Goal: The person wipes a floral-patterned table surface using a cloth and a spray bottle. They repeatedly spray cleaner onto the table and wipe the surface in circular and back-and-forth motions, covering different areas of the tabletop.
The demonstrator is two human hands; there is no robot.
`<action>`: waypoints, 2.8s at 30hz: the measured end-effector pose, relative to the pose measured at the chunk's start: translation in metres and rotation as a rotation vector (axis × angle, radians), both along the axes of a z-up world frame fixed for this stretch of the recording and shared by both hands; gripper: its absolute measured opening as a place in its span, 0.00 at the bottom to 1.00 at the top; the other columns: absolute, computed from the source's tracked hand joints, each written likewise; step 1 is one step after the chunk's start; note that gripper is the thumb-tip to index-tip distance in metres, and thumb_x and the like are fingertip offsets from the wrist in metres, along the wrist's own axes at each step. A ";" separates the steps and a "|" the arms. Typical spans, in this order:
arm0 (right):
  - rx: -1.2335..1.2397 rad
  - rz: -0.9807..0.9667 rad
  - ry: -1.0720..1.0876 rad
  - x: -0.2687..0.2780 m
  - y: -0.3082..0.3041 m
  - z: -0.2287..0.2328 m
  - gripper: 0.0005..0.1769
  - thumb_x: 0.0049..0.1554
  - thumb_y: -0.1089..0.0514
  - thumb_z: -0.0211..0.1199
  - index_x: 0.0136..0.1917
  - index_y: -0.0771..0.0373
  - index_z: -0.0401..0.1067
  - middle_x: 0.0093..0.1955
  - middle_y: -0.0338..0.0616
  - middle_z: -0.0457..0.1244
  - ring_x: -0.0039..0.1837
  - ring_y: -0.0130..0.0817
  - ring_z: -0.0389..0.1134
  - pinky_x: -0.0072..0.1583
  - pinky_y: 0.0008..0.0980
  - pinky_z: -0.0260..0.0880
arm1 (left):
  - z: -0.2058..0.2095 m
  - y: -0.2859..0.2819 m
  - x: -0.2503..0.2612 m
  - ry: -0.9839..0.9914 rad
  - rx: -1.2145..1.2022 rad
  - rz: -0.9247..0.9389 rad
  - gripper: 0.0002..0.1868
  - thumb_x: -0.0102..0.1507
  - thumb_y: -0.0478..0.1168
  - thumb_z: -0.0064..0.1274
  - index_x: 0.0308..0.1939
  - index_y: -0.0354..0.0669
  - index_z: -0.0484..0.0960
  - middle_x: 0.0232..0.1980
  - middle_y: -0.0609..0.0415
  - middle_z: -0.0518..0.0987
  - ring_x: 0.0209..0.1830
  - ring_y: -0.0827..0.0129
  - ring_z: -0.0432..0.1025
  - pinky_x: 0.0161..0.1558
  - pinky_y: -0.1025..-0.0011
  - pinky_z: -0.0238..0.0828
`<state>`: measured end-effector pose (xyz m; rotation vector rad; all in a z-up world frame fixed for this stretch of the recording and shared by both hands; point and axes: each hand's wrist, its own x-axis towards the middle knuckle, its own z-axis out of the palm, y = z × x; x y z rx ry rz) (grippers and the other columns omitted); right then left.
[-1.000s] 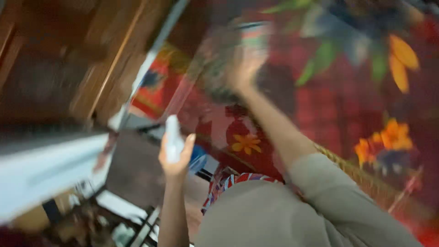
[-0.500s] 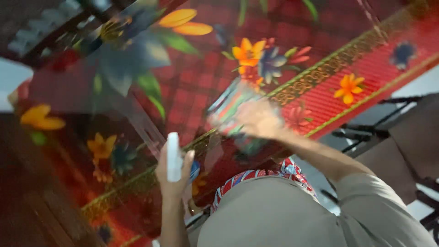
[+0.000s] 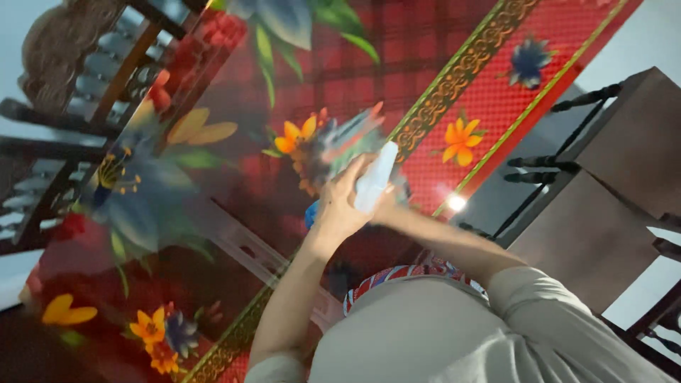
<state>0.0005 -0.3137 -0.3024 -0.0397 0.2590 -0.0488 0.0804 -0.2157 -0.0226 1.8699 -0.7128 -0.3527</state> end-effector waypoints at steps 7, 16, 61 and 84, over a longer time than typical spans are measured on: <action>-2.784 0.105 -0.425 -0.016 -0.120 0.048 0.30 0.60 0.28 0.52 0.67 0.45 0.69 0.74 0.46 0.60 0.78 0.53 0.51 0.76 0.71 0.39 | -0.001 -0.061 0.023 0.043 0.127 -0.050 0.31 0.55 0.50 0.68 0.61 0.55 0.78 0.47 0.46 0.86 0.48 0.45 0.81 0.47 0.50 0.78; -2.852 0.031 0.522 0.058 -0.316 0.028 0.37 0.67 0.36 0.49 0.82 0.54 0.61 0.81 0.61 0.52 0.80 0.68 0.43 0.68 0.80 0.34 | -0.027 -0.116 0.050 -0.006 0.148 -0.040 0.30 0.55 0.52 0.68 0.60 0.56 0.78 0.49 0.44 0.85 0.51 0.44 0.79 0.61 0.53 0.71; -2.828 0.002 0.344 0.199 -0.359 0.044 0.33 0.71 0.42 0.50 0.82 0.62 0.63 0.80 0.67 0.50 0.77 0.75 0.44 0.66 0.83 0.31 | -0.043 -0.069 0.106 0.292 0.544 0.236 0.33 0.58 0.60 0.61 0.66 0.61 0.74 0.55 0.49 0.83 0.54 0.47 0.77 0.49 0.53 0.72; -3.023 0.566 -0.484 0.011 -0.181 0.070 0.38 0.55 0.28 0.54 0.76 0.33 0.60 0.81 0.37 0.55 0.81 0.49 0.54 0.74 0.71 0.48 | -0.043 -0.070 0.135 -0.048 0.209 0.488 0.28 0.62 0.57 0.60 0.63 0.59 0.70 0.53 0.66 0.84 0.45 0.65 0.83 0.39 0.68 0.70</action>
